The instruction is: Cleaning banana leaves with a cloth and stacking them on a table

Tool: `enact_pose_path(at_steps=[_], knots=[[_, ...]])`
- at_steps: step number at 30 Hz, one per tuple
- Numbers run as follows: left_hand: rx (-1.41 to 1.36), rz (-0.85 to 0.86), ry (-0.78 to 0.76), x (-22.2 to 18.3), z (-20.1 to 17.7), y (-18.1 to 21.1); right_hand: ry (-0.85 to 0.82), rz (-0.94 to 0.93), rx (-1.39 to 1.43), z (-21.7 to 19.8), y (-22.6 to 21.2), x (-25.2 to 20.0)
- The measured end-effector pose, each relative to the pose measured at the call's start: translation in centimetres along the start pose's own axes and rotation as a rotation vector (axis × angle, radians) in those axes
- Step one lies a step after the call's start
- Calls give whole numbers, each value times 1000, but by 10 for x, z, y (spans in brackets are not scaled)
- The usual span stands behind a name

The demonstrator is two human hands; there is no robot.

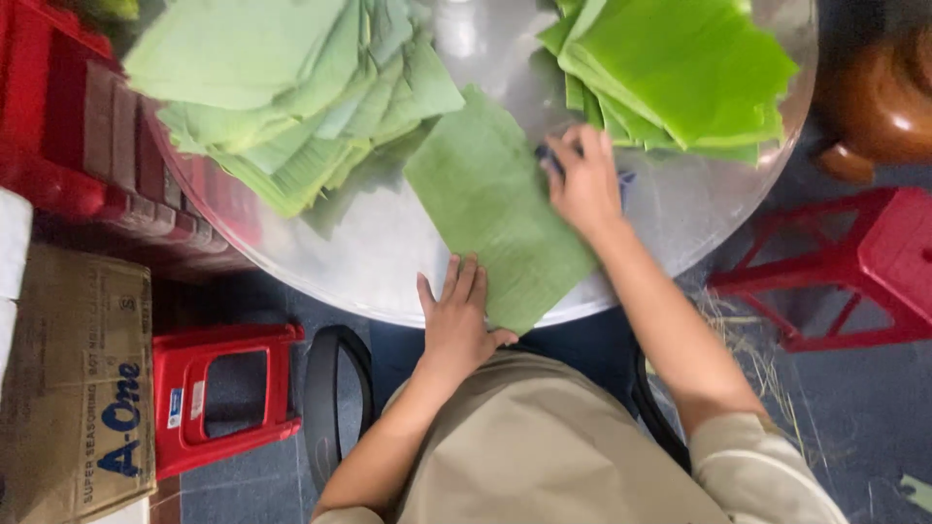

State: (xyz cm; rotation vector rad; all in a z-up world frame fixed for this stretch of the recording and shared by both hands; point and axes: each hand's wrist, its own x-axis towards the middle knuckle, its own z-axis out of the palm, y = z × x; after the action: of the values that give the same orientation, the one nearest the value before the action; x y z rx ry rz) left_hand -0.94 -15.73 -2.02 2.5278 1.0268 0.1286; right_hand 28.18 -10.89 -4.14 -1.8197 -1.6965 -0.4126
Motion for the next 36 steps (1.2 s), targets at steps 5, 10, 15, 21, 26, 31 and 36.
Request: enact_pose_path(at_steps=[5, 10, 15, 21, 26, 31, 36], knots=[[-43, -8, 11, 1, 7, -5, -191, -27, 169, -28, -109, -46], [-55, -3, 11, 1, 10, -11, -310, -61, 116, -2, -90, -74], [-65, 64, 108, -4, 9, -11, -296, -52, -22, 24, -62, -33], [-45, 80, 56, -3, -2, -11, -248, -110, 22, 77, -51, 48], [54, 114, 142, -2, 14, -18, -249, -101, -6, 138, -30, 105], [62, 129, 148, -2, 16, -18, -306, 9, -39, 146, -18, 137], [106, 137, 168, -8, 7, -5, -396, 220, -46, 123, -12, 154]])
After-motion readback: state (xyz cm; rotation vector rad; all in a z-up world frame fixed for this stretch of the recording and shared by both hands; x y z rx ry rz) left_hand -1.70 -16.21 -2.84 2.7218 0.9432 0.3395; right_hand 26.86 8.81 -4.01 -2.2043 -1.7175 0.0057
